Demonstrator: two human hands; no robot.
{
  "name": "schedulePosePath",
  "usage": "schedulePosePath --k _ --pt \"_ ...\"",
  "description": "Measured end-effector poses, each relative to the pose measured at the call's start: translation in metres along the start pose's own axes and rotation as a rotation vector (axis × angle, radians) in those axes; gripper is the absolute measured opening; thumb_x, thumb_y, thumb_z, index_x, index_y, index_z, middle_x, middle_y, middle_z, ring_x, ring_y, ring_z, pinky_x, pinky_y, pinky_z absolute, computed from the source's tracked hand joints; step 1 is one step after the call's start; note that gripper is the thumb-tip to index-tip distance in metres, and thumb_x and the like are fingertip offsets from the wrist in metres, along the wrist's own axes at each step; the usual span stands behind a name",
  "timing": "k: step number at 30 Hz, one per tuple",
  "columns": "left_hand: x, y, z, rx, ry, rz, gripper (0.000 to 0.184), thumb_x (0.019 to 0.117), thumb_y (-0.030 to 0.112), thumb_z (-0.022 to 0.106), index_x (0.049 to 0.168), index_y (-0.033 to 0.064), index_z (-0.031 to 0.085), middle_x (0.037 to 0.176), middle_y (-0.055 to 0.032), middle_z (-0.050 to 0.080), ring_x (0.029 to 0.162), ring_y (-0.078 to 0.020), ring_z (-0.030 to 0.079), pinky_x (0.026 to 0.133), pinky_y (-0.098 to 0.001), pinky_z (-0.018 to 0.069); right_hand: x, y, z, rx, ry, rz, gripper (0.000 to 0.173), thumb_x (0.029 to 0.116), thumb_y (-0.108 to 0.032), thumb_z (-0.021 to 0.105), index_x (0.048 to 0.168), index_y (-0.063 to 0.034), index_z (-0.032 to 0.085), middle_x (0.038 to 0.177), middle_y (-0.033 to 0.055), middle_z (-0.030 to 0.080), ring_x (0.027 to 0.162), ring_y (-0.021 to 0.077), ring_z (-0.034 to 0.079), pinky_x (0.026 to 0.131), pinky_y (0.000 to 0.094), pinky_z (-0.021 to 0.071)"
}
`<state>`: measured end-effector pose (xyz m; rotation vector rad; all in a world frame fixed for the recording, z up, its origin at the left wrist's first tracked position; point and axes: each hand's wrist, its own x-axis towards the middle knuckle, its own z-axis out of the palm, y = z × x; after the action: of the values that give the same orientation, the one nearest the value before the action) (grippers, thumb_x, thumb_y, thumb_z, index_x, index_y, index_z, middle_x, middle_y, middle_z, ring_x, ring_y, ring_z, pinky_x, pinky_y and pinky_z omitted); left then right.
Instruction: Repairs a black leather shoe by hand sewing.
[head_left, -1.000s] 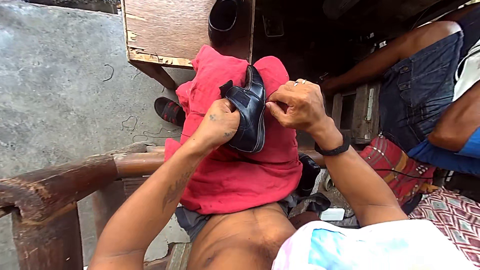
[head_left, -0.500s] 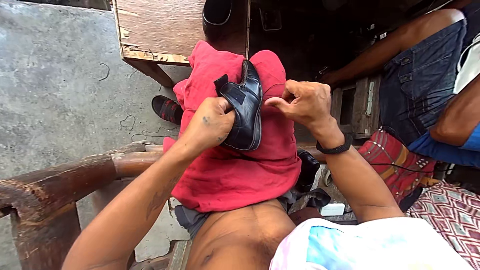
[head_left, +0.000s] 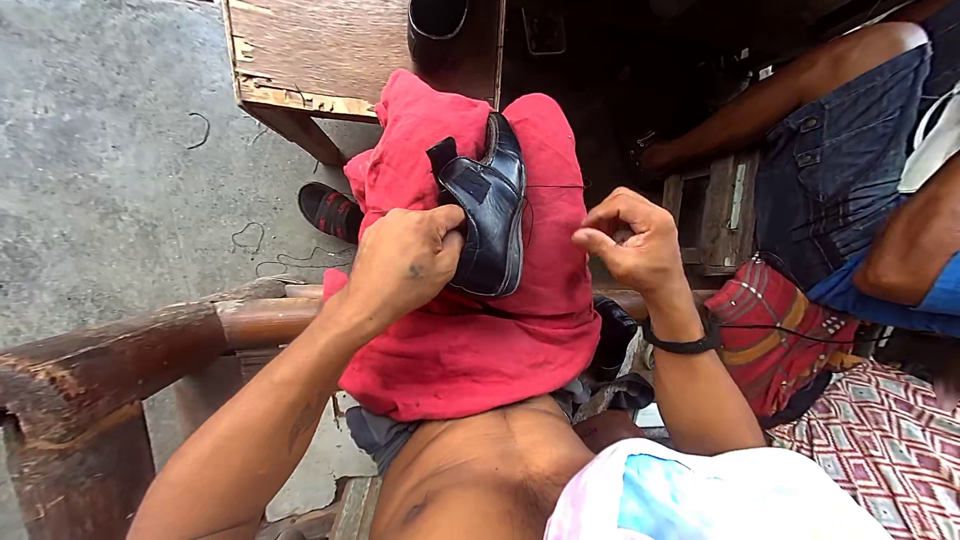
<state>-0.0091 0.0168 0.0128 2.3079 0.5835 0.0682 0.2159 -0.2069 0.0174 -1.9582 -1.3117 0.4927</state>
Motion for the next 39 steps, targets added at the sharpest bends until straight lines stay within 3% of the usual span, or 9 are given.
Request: schedulePosePath --k 8,11,17,20,27,30,33,36,39 --pt "-0.001 -0.002 0.003 -0.027 -0.011 0.013 0.024 0.0997 0.02 0.048 0.081 0.015 0.063 0.063 -0.0024 0.056 0.062 -0.0218 0.06 0.054 -0.0467 0.0426 0.02 -0.055 0.042 0.074 -0.006 0.187 0.011 0.1002 -0.014 0.064 0.107 -0.0105 0.071 0.108 0.0037 0.059 0.075 0.011 0.056 0.061 0.0273 0.0496" --pt "0.0 -0.004 -0.003 0.055 -0.079 0.056 0.025 0.101 0.02 0.046 0.081 0.0116 0.059 0.064 -0.0066 0.056 0.064 -0.0277 0.061 0.054 -0.0502 0.0436 0.014 -0.068 0.01 0.402 -0.259 0.185 0.013 0.1029 -0.012 0.05 0.107 -0.0073 0.061 0.074 0.0021 0.061 0.045 0.0075 0.047 0.038 0.023 0.0411" --pt "-0.001 -0.001 -0.001 0.1 -0.111 0.147 0.025 0.1012 0.019 0.046 0.084 0.0098 0.061 0.065 -0.0088 0.058 0.064 -0.0316 0.064 0.053 -0.0523 0.0449 0.01 -0.049 -0.021 -0.609 -0.114 0.381 0.053 0.1046 -0.06 0.044 0.086 -0.0158 0.067 0.064 0.01 0.058 0.055 0.0305 0.058 0.047 0.0547 0.0428" --pt "-0.007 -0.007 -0.004 0.089 -0.098 0.119 0.023 0.1019 0.019 0.044 0.09 0.011 0.061 0.066 -0.0085 0.057 0.064 -0.0317 0.063 0.054 -0.0528 0.0451 0.038 -0.054 0.009 -0.44 -0.123 0.212 0.031 0.1007 -0.034 0.066 0.127 -0.0184 0.072 0.084 0.0107 0.067 0.069 0.0286 0.063 0.059 0.0518 0.0508" --pt "-0.107 -0.106 -0.056 -0.007 -0.114 -0.014 0.033 0.1021 0.03 0.041 0.112 0.0227 0.072 0.066 0.0048 0.062 0.052 -0.0127 0.057 0.045 -0.0427 0.0464 -0.022 0.041 -0.136 -0.657 -0.213 0.503 0.024 0.1036 -0.027 0.062 0.11 -0.0096 0.077 0.126 0.012 0.068 0.116 0.0309 0.065 0.099 0.0597 0.0516" --pt "-0.117 -0.115 -0.057 -0.482 -0.137 0.13 0.025 0.1011 0.032 0.053 0.096 0.0239 0.076 0.102 0.0116 0.07 0.095 -0.0044 0.066 0.081 -0.026 0.0583 -0.045 0.085 -0.16 -0.79 -0.127 0.998 0.037 0.0974 -0.028 0.07 0.126 -0.0051 0.07 0.123 0.0339 0.065 0.116 0.0579 0.059 0.092 0.0825 0.0385" --pt "-0.074 -0.06 -0.042 -1.192 -0.126 0.379 0.037 0.102 0.037 0.054 0.073 0.0215 0.072 0.127 -0.0022 0.073 0.137 -0.0247 0.056 0.123 -0.0456 0.0357 -0.014 0.035 -0.077 -0.489 -0.088 0.62 0.058 0.0988 -0.032 0.068 0.149 -0.0077 0.052 0.158 0.0182 0.045 0.122 0.0369 0.062 0.094 0.0605 0.0533" --pt "-0.03 -0.016 -0.021 -1.684 -0.068 0.453 0.032 0.097 0.029 0.053 0.071 0.0179 0.068 0.077 0.0016 0.072 0.085 -0.0161 0.072 0.092 -0.0423 0.057 0.02 -0.03 0.019 -0.11 -0.078 0.206 0.071 0.0914 -0.018 0.076 0.155 -0.0085 0.045 0.166 0.0063 0.034 0.087 0.0175 0.069 0.06 0.036 0.0589" --pt "-0.024 -0.011 -0.025 -1.102 0.117 0.113 0.028 0.1011 0.01 0.043 0.097 0.0094 0.071 0.086 -0.0009 0.074 0.062 -0.0061 0.063 0.055 -0.0229 0.0532 0.029 -0.047 0.032 -0.05 -0.103 0.097 0.018 0.0979 -0.005 0.064 0.114 -0.0062 0.073 0.161 0.0022 0.045 0.117 0.0129 0.066 0.094 0.0374 0.0569"
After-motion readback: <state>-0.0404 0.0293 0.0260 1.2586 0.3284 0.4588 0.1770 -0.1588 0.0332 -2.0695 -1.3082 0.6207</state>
